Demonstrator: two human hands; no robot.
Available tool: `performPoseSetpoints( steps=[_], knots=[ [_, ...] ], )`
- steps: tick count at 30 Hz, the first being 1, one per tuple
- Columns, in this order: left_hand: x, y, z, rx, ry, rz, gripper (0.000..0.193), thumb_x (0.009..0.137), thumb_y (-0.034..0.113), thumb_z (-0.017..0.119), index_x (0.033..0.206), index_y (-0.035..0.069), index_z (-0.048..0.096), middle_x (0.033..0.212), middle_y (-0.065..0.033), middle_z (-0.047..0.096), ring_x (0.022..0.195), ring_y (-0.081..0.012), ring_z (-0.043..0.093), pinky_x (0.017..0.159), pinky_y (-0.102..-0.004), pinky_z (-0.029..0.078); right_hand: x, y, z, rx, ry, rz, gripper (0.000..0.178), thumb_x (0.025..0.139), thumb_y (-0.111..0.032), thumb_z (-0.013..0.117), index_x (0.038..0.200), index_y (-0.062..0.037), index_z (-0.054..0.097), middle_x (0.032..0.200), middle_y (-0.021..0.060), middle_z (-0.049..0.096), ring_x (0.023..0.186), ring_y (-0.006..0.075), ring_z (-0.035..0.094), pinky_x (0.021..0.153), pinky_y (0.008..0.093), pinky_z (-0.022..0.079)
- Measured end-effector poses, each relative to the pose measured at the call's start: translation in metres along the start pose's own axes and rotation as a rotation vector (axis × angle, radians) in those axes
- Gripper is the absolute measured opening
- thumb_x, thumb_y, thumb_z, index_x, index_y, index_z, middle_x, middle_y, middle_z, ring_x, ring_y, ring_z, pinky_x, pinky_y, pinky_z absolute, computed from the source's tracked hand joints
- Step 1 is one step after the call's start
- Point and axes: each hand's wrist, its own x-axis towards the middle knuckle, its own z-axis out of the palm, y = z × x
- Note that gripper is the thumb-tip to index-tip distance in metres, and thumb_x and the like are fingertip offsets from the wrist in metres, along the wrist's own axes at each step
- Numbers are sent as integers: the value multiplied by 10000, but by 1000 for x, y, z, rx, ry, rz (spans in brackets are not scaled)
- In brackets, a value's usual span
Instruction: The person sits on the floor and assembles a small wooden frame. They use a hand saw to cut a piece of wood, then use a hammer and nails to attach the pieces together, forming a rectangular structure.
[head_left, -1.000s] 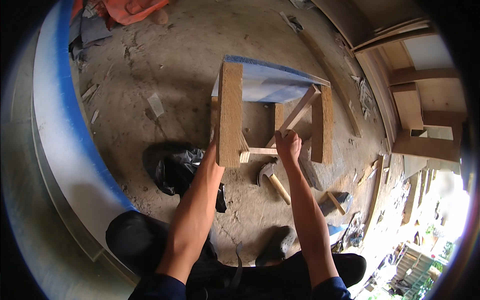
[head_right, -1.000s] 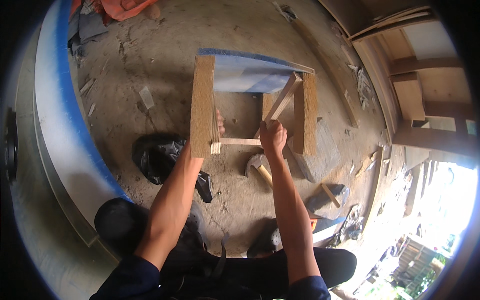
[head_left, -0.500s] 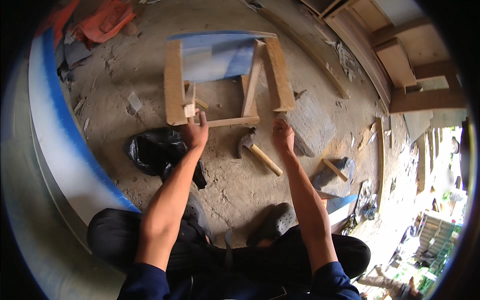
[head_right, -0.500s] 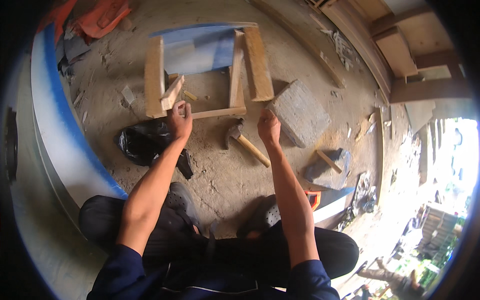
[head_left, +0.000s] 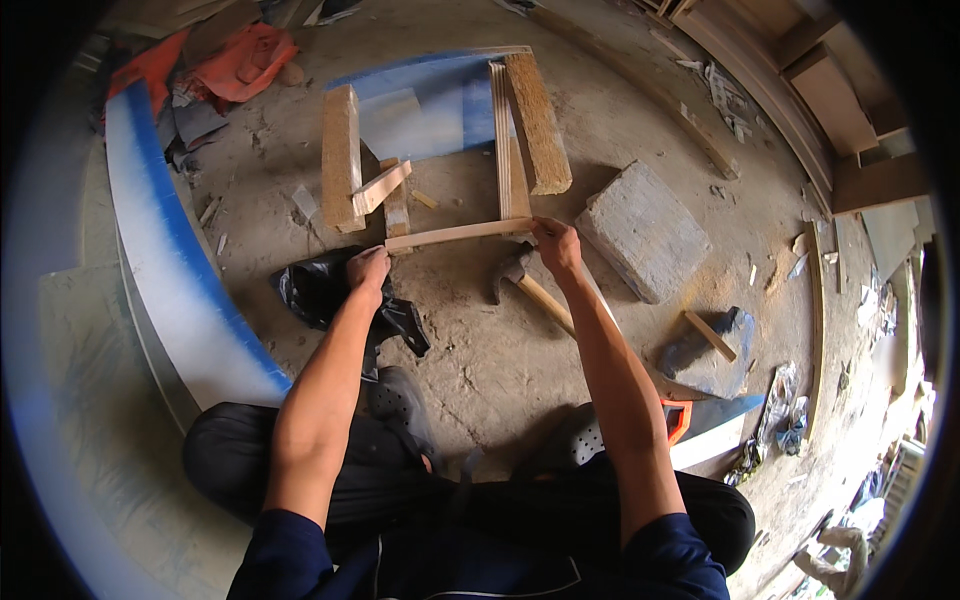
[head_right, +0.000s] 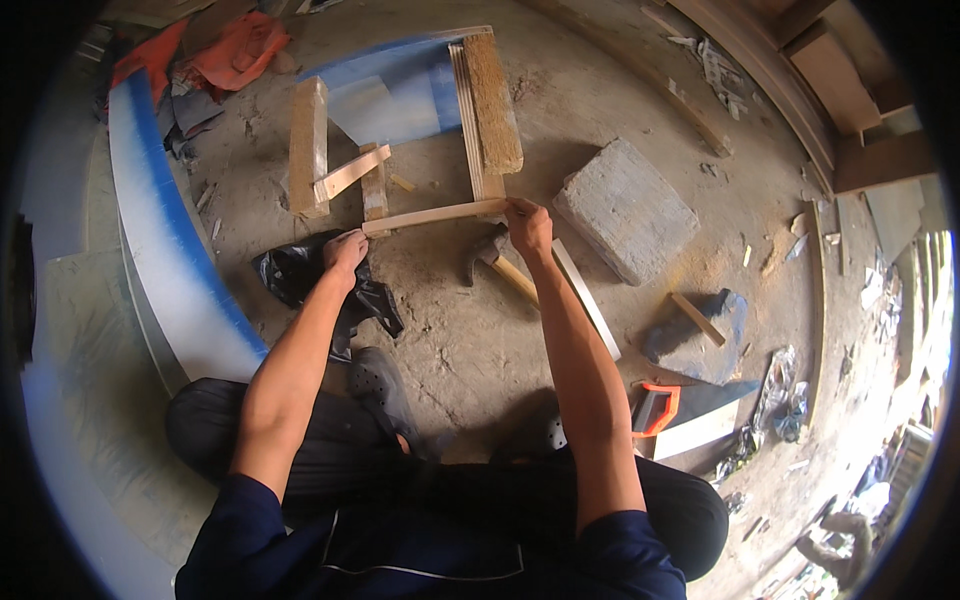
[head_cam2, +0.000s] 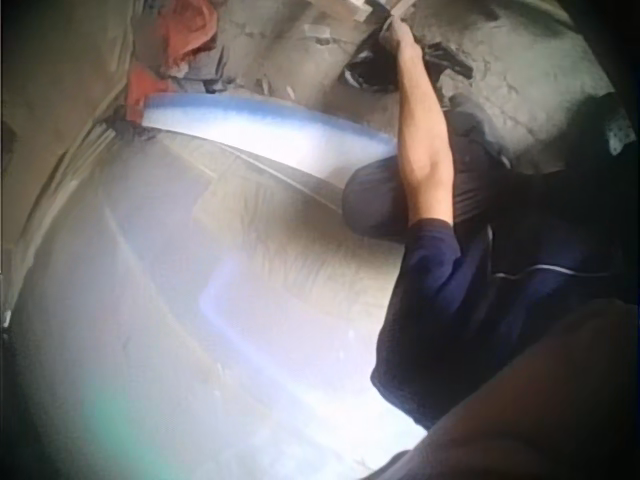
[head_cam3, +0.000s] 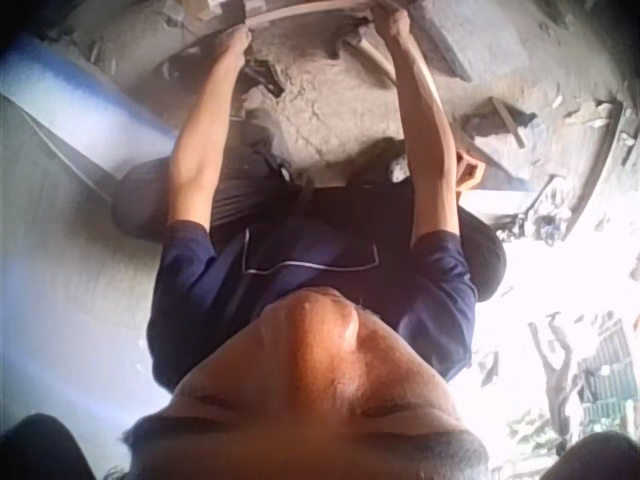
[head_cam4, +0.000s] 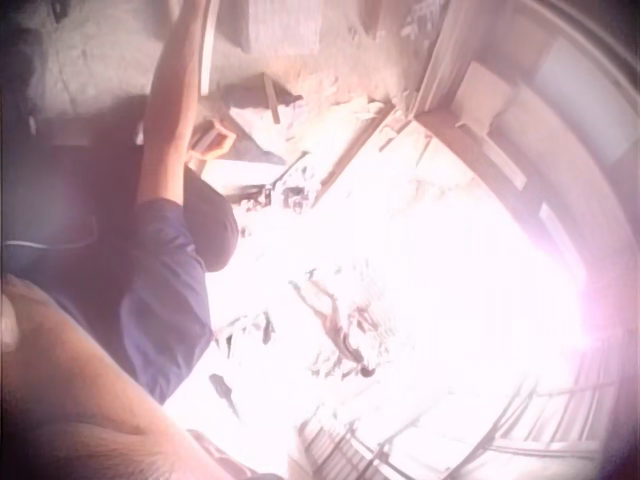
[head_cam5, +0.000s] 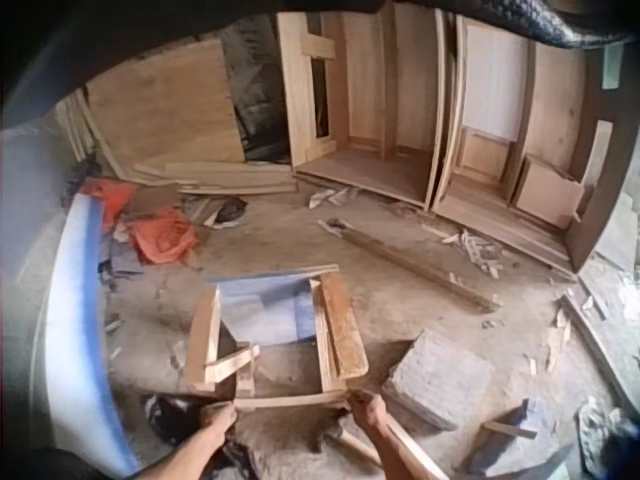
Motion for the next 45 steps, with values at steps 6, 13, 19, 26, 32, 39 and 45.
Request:
performPoseSetpoints(
  steps=[6, 13, 19, 26, 32, 39, 45],
  knots=[
    [-11, 5, 6, 42, -9, 70, 222, 877, 104, 686, 1054, -30, 700, 833, -49, 672, 706, -104, 606, 649, -225, 498, 0, -6, -8, 14, -17, 57, 311, 874, -242, 684, 1128, -64, 699, 962, 101, 717, 824, 160, 683, 694, 307, 592],
    [7, -6, 6, 274, 62, 168, 232, 849, 116, 725, 1019, -41, 709, 757, -18, 648, 642, -80, 574, 573, -218, 466, -4, -27, -15, 46, -48, 163, 291, 873, -224, 680, 1121, -75, 705, 933, 86, 703, 823, 151, 677, 690, 319, 600],
    [20, -21, 12, 298, 92, 168, 255, 827, 190, 730, 1006, 8, 731, 904, -98, 738, 822, -158, 683, 759, -296, 520, -4, -19, -17, 232, -55, 229, 298, 888, -210, 665, 1145, -59, 687, 1015, 73, 677, 936, 178, 652, 704, 366, 609],
    [15, -14, 6, 152, 4, 143, 227, 837, 147, 723, 992, -19, 729, 730, -5, 656, 615, -87, 557, 575, -259, 450, -7, -22, -7, 289, -57, 288, 294, 907, -194, 647, 1151, -33, 675, 1089, 123, 664, 1034, 231, 637, 740, 390, 606],
    [1, 4, 4, 126, -84, 89, 210, 843, 106, 729, 997, -36, 710, 821, -40, 660, 672, -86, 586, 606, -208, 501, 2, -9, -4, 301, -53, 212, 291, 902, -138, 646, 1133, 38, 659, 1043, 121, 665, 939, 220, 658, 783, 349, 598],
    [-8, 15, 7, 87, -59, 74, 138, 812, 75, 730, 890, -37, 714, 654, 1, 594, 527, -68, 496, 464, -224, 372, 3, -18, -9, 253, -63, 243, 284, 902, -125, 639, 1118, 59, 655, 1007, 125, 661, 904, 211, 660, 787, 341, 604],
    [3, 15, -3, 152, -107, 45, 202, 805, 100, 745, 927, -53, 694, 868, -92, 672, 746, -153, 637, 717, -264, 548, 2, -22, -11, 301, -64, 209, 264, 878, -120, 634, 1080, 42, 685, 957, 120, 689, 830, 185, 681, 707, 326, 627]
  ],
)
